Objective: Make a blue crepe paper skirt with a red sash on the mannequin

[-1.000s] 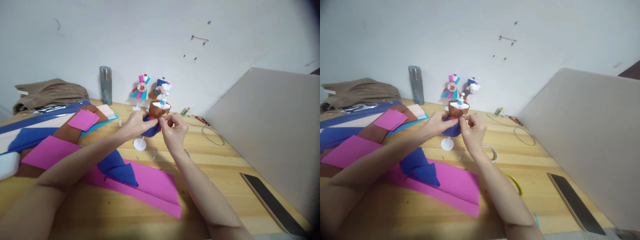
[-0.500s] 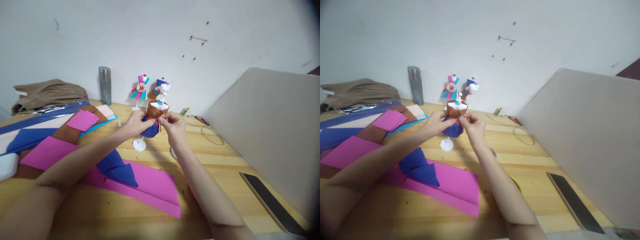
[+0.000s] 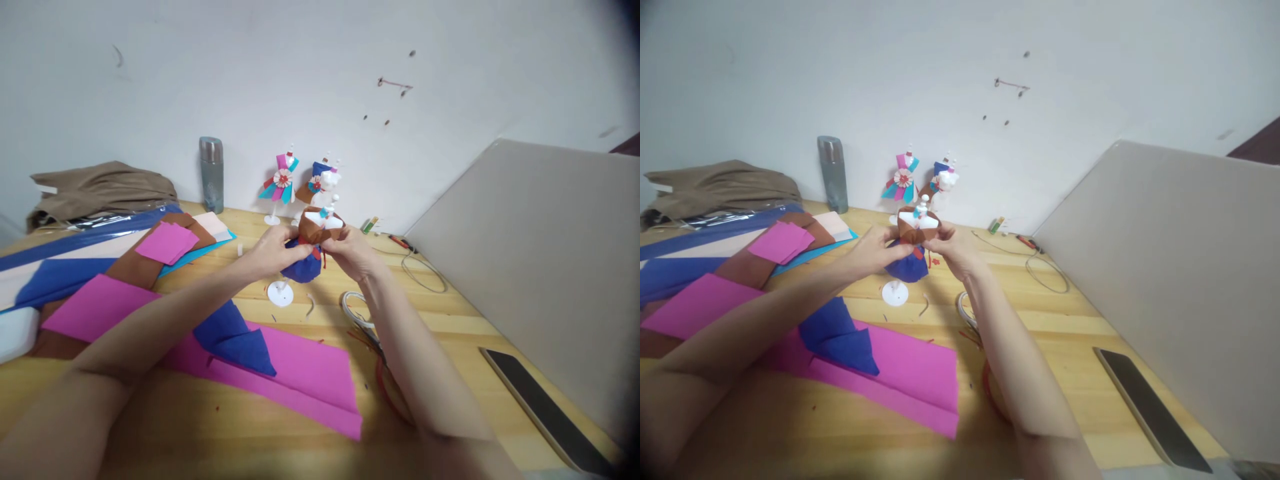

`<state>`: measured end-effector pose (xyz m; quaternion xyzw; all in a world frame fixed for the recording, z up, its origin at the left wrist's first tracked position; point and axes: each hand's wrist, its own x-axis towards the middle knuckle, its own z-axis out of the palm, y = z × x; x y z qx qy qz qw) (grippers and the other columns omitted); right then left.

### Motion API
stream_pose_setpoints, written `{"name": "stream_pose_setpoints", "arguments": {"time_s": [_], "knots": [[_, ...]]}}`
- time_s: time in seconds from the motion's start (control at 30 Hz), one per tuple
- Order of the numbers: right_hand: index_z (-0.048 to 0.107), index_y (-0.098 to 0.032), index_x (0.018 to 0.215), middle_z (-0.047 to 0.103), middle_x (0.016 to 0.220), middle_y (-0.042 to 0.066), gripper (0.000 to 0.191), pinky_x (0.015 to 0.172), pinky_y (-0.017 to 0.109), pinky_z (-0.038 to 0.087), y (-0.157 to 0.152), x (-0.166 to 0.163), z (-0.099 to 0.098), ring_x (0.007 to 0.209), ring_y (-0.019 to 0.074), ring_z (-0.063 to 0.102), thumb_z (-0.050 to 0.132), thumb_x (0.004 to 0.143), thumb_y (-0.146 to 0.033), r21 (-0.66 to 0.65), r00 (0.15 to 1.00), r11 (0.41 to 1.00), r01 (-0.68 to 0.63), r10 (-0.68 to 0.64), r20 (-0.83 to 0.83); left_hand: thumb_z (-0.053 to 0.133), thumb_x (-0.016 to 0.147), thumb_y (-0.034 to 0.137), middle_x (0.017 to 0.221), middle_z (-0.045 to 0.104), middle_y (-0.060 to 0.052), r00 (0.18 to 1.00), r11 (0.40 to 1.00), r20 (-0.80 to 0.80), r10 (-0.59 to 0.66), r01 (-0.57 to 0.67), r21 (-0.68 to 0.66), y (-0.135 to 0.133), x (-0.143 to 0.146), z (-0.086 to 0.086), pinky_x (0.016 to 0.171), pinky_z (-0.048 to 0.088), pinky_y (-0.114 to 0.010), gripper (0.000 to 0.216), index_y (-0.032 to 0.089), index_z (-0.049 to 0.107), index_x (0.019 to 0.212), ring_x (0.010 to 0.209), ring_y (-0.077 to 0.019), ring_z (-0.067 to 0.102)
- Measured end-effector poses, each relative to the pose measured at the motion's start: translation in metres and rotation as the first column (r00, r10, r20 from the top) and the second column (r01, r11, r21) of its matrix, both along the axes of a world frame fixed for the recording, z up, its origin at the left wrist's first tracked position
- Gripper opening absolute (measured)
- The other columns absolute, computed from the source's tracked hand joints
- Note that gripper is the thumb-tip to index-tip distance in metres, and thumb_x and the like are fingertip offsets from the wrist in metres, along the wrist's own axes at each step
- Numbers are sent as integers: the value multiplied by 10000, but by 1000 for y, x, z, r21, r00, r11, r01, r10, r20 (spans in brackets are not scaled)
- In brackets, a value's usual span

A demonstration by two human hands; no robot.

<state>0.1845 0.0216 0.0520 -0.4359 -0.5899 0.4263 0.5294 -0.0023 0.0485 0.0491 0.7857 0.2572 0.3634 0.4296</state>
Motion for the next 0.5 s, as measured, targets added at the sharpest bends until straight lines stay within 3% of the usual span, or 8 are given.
{"name": "stream_pose_setpoints", "arguments": {"time_s": [0.13,0.23,0.37,0.5], "knots": [[712,-240,865,760,923,44,332,711,383,565,7,5,-1,844,236,691,822,564,-327,-42,995,996,-83,85,43,570,769,274,923,719,-80,1000,999,-15,0,0,34,-1,0,2,766,495,-312,277,105,700,945,850,-194,641],[708,-233,855,765,911,52,339,659,365,567,15,9,-3,836,246,702,828,551,-324,3,991,994,-111,110,76,562,770,273,916,717,-78,999,999,-41,-3,5,40,-1,-1,3,757,492,-310,288,101,701,955,837,-189,638],[690,-221,887,742,862,56,437,644,357,549,29,13,-3,828,246,693,854,522,-396,-24,975,978,-206,207,86,571,765,287,900,715,-60,1000,1000,-18,-11,11,21,0,-1,3,724,486,-291,296,113,702,965,821,-180,631],[661,-200,841,697,799,43,491,665,362,542,37,21,0,768,208,662,857,504,-497,-56,976,979,-196,200,91,578,758,287,878,709,-53,1000,1000,-7,-8,8,-5,0,-2,2,720,484,-286,273,117,701,933,816,-178,627]]}}
